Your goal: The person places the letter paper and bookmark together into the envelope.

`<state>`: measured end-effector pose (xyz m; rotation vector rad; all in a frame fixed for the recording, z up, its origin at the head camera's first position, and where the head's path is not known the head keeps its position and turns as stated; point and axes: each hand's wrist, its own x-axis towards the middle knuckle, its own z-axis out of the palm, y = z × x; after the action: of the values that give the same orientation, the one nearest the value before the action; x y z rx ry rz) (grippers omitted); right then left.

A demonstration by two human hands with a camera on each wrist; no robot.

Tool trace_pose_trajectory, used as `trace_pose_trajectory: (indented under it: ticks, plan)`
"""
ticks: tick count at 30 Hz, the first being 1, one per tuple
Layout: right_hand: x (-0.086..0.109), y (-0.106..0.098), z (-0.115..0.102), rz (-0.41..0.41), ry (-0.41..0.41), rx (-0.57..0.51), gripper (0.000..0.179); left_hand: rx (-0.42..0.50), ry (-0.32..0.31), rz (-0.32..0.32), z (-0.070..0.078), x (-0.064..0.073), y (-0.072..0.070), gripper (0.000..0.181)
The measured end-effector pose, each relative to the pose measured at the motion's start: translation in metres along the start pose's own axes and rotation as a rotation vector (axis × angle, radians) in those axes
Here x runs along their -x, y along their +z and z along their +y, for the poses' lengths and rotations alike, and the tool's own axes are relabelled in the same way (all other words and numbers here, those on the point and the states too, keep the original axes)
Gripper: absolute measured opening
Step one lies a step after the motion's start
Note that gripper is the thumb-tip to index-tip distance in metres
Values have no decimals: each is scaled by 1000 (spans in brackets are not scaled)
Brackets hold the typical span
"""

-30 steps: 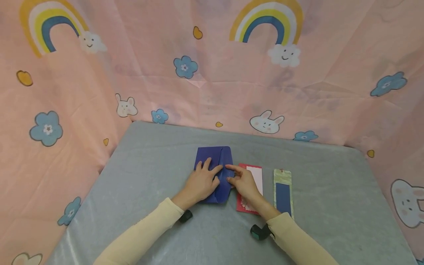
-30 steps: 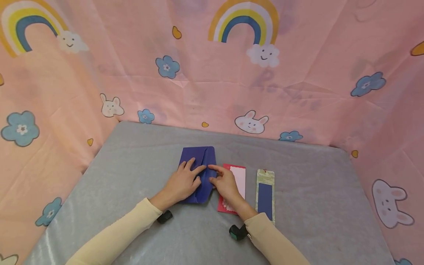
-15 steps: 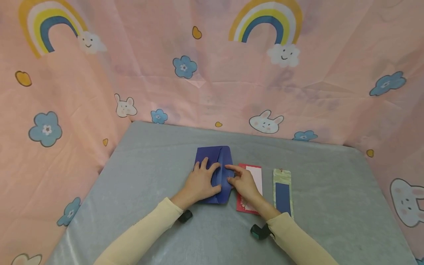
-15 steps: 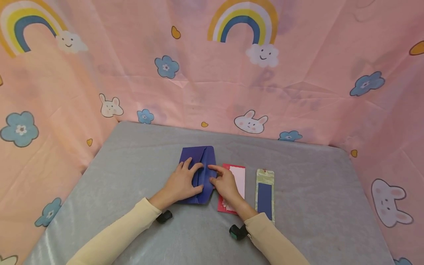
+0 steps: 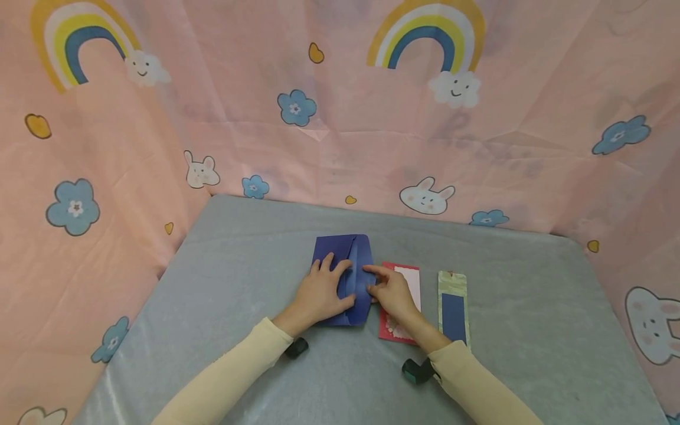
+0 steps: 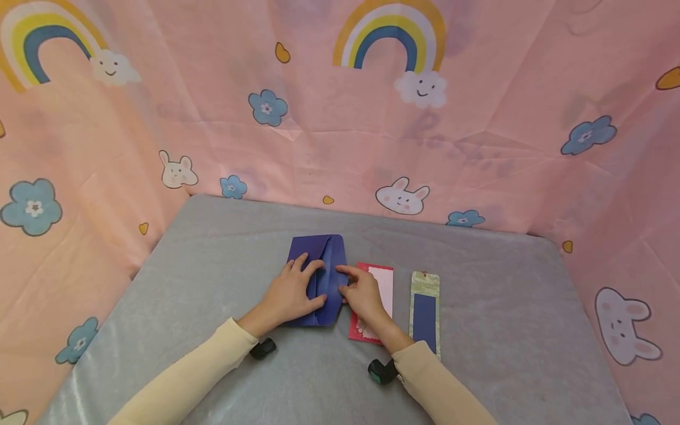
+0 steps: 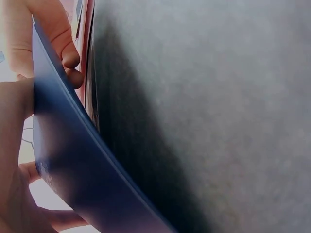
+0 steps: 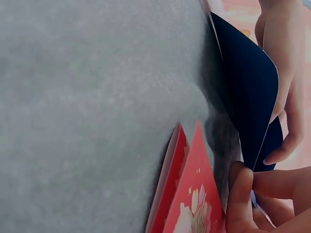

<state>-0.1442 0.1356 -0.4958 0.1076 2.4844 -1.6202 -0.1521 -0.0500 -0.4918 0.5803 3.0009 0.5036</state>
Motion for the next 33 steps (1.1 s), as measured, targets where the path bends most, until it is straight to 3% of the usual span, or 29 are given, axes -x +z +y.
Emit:
trace_pose_trajectory:
  ticks: [13,21,33]
  plan:
    - [3,-4,-3,19,-2,45,47,-11,11,-11,1,0,1,75]
    - [1,-11,-1,16,-34,-51,49,-8,4,-24,2,0,1,75]
    - [-1,-23,-1,54,-57,22,48,-10,1,-36,2,1,1,75]
